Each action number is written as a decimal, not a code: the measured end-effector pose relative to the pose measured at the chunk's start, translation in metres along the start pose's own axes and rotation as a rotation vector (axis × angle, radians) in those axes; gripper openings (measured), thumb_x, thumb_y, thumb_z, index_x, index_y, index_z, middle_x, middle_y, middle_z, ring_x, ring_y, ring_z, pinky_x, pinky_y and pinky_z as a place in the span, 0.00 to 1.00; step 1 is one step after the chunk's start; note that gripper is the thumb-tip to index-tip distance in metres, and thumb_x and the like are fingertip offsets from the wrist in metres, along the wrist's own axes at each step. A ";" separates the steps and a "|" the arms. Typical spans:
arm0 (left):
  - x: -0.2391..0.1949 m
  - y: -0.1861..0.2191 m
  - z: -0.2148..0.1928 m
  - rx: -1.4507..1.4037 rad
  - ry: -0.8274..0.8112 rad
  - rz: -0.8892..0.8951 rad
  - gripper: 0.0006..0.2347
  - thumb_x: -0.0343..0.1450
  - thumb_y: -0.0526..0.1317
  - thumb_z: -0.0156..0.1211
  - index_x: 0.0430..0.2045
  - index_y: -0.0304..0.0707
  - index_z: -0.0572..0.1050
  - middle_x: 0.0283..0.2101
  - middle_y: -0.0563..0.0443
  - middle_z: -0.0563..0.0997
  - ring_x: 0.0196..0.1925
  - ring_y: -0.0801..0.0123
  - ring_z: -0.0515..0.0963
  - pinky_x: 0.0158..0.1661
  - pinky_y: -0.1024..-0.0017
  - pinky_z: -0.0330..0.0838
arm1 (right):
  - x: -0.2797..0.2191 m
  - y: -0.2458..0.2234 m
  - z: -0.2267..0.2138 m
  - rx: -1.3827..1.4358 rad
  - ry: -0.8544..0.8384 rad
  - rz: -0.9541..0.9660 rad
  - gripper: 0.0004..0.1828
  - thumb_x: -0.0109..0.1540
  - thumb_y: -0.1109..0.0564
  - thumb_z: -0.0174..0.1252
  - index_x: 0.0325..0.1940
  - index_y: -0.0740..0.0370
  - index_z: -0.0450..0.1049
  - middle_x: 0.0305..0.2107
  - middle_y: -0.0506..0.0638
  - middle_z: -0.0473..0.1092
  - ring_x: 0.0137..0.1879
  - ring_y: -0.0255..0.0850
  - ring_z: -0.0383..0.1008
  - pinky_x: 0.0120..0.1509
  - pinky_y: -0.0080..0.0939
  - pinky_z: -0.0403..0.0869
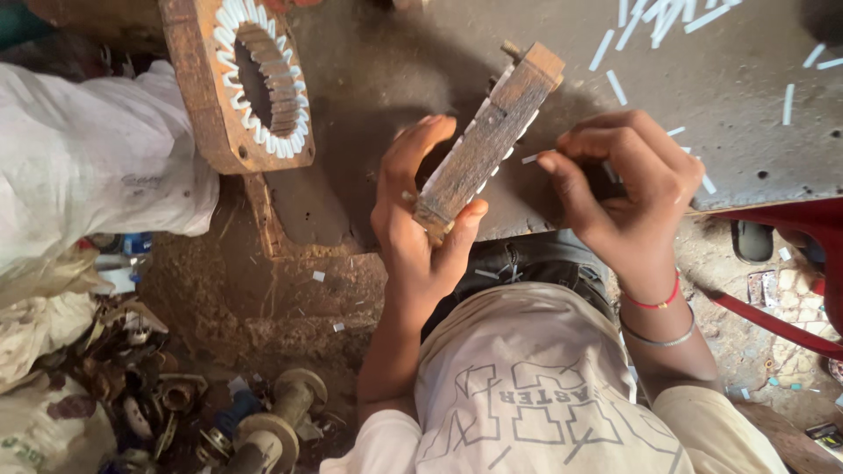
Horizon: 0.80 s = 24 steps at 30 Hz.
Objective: The person inserts rectangular white insulation papers into the slots of a metal motor stator core by hand and using shears to trim pieces.
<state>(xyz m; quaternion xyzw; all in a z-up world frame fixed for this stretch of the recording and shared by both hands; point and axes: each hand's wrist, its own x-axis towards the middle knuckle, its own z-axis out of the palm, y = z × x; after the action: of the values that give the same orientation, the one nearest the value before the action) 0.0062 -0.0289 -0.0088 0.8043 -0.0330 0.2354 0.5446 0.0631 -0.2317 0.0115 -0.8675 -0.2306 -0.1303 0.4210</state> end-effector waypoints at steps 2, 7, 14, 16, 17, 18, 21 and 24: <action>0.001 0.000 0.003 0.040 0.013 0.014 0.23 0.79 0.50 0.60 0.62 0.31 0.66 0.61 0.45 0.76 0.64 0.54 0.75 0.69 0.60 0.64 | 0.002 0.007 -0.009 -0.186 0.024 -0.015 0.08 0.66 0.66 0.69 0.47 0.69 0.78 0.41 0.57 0.74 0.43 0.43 0.74 0.45 0.40 0.71; -0.003 -0.003 0.005 0.075 0.027 -0.002 0.23 0.79 0.49 0.59 0.61 0.30 0.66 0.59 0.44 0.77 0.65 0.55 0.77 0.70 0.58 0.62 | 0.031 0.053 -0.037 -0.684 -0.008 -0.202 0.20 0.63 0.64 0.59 0.60 0.62 0.76 0.49 0.59 0.62 0.58 0.53 0.62 0.62 0.49 0.63; -0.037 -0.006 0.017 -0.145 0.346 0.100 0.23 0.78 0.40 0.58 0.64 0.28 0.58 0.62 0.34 0.71 0.63 0.53 0.74 0.69 0.57 0.65 | 0.019 0.021 -0.038 -0.574 -0.165 -0.235 0.18 0.61 0.62 0.64 0.56 0.56 0.81 0.62 0.59 0.64 0.70 0.57 0.61 0.71 0.54 0.61; -0.056 -0.008 0.016 -0.084 0.451 0.139 0.17 0.77 0.34 0.54 0.59 0.27 0.60 0.58 0.35 0.72 0.58 0.56 0.76 0.63 0.58 0.72 | 0.011 0.003 -0.035 -0.467 -0.216 -0.235 0.15 0.55 0.60 0.70 0.47 0.58 0.84 0.62 0.56 0.70 0.70 0.56 0.65 0.71 0.58 0.63; -0.067 -0.007 0.012 -0.012 0.453 0.157 0.13 0.77 0.31 0.52 0.56 0.28 0.62 0.55 0.36 0.73 0.56 0.59 0.77 0.59 0.59 0.76 | 0.006 -0.004 -0.034 -0.431 -0.241 -0.245 0.15 0.55 0.58 0.70 0.45 0.59 0.84 0.59 0.54 0.71 0.68 0.54 0.67 0.70 0.57 0.64; -0.078 -0.003 0.008 0.011 0.381 0.157 0.11 0.76 0.28 0.52 0.53 0.30 0.65 0.52 0.39 0.74 0.54 0.61 0.77 0.55 0.60 0.78 | 0.001 -0.008 -0.033 -0.394 -0.266 -0.254 0.14 0.55 0.56 0.70 0.44 0.60 0.84 0.56 0.53 0.73 0.65 0.52 0.69 0.69 0.57 0.64; -0.088 0.004 0.004 0.048 0.194 0.127 0.09 0.73 0.24 0.55 0.47 0.29 0.72 0.44 0.42 0.78 0.47 0.60 0.80 0.47 0.63 0.81 | -0.012 -0.006 -0.030 -0.321 -0.274 -0.346 0.11 0.58 0.57 0.69 0.44 0.59 0.84 0.51 0.49 0.76 0.62 0.47 0.73 0.69 0.53 0.68; -0.079 0.016 0.010 0.015 0.086 0.127 0.10 0.71 0.22 0.58 0.45 0.27 0.75 0.41 0.43 0.80 0.42 0.58 0.82 0.43 0.65 0.81 | -0.022 0.005 -0.024 -0.256 -0.235 -0.414 0.10 0.59 0.62 0.66 0.44 0.59 0.84 0.48 0.48 0.78 0.59 0.45 0.77 0.67 0.51 0.71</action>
<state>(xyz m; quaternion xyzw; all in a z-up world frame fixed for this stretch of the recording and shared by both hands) -0.0651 -0.0604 -0.0308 0.7940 -0.0586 0.3038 0.5233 0.0459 -0.2595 0.0133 -0.8572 -0.4321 -0.1403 0.2426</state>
